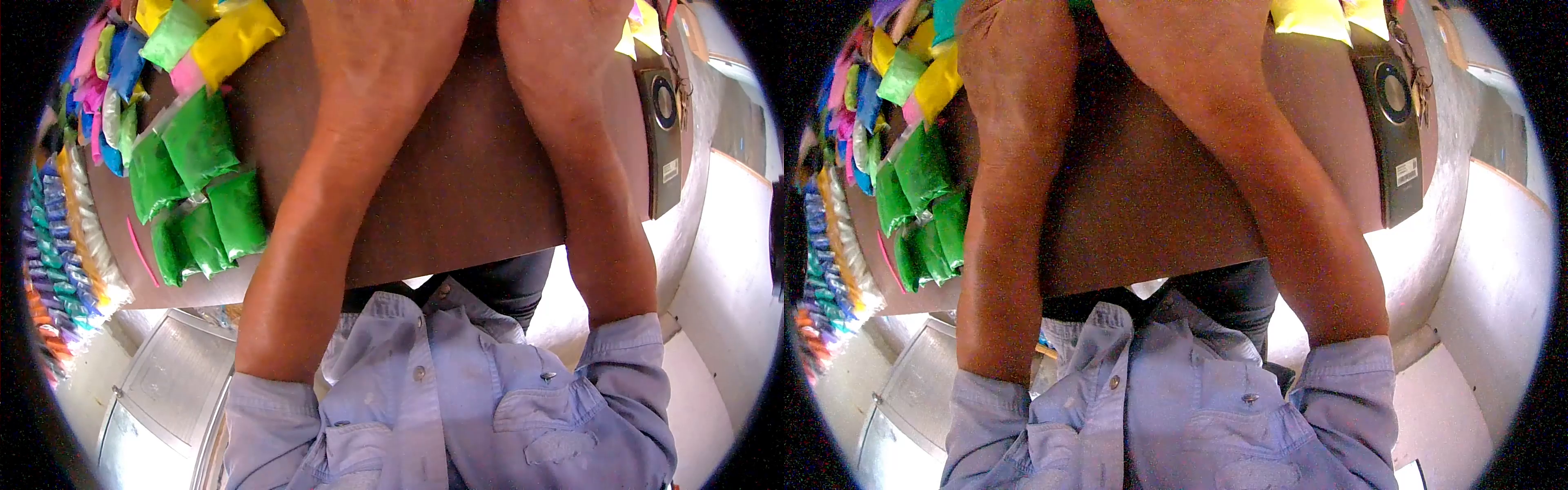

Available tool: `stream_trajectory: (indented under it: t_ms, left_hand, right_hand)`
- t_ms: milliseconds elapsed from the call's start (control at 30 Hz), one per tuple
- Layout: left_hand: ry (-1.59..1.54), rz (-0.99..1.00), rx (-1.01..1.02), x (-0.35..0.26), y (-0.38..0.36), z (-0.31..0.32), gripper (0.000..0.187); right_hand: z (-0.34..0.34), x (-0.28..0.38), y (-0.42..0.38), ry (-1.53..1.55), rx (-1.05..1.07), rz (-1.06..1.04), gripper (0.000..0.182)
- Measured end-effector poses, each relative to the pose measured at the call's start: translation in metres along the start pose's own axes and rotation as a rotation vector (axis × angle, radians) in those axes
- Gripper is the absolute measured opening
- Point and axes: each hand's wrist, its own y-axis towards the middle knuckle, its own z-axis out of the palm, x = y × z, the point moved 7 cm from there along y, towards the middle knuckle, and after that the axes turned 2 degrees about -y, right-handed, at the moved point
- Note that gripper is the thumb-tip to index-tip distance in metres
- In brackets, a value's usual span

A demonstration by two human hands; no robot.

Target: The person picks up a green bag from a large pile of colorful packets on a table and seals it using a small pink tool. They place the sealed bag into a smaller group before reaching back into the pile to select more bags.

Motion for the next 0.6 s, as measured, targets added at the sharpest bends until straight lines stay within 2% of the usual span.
stream_trajectory:
  t_ms: [133,200,233,300,333,400,433,500,533,600]
  left_hand:
    - [0.089,0.101,0.1,-0.014,-0.006,0.0,0.042]
    - [0.294,0.084,-0.023,-0.017,-0.01,0.002,0.042]
    - [0.294,0.084,-0.024,-0.015,-0.008,-0.001,0.042]
    - [0.033,0.002,0.084,-0.001,-0.004,-0.002,0.042]
    - [0.033,0.001,0.085,-0.007,-0.005,0.008,0.042]
    - [0.086,-0.024,-0.244,-0.017,-0.013,0.014,0.042]
    - [0.086,-0.024,-0.244,-0.012,-0.011,0.005,0.042]
    - [0.034,0.047,0.05,-0.008,-0.001,-0.003,0.041]
    - [0.034,0.046,0.051,-0.007,-0.001,-0.006,0.041]
    - [0.049,-0.124,0.021,0.002,0.0,-0.007,0.039]
  right_hand:
    - [0.001,-0.001,0.0,0.038,0.007,-0.007,0.026]
    - [0.0,-0.002,0.0,0.022,-0.036,-0.043,0.025]
    - [0.002,-0.005,0.0,0.023,-0.035,-0.044,0.025]
    - [0.001,-0.009,0.0,0.027,-0.098,-0.083,0.023]
    - [0.002,-0.002,0.001,0.027,-0.099,-0.082,0.023]
    - [0.002,0.004,0.001,-0.065,-0.059,0.073,0.022]
    - [0.002,0.0,0.0,-0.066,-0.059,0.073,0.022]
    - [0.005,0.0,-0.002,0.019,-0.063,-0.054,0.022]
    - [0.003,0.001,-0.002,0.019,-0.064,-0.053,0.022]
    - [0.004,0.004,-0.003,0.056,0.0,0.004,0.023]
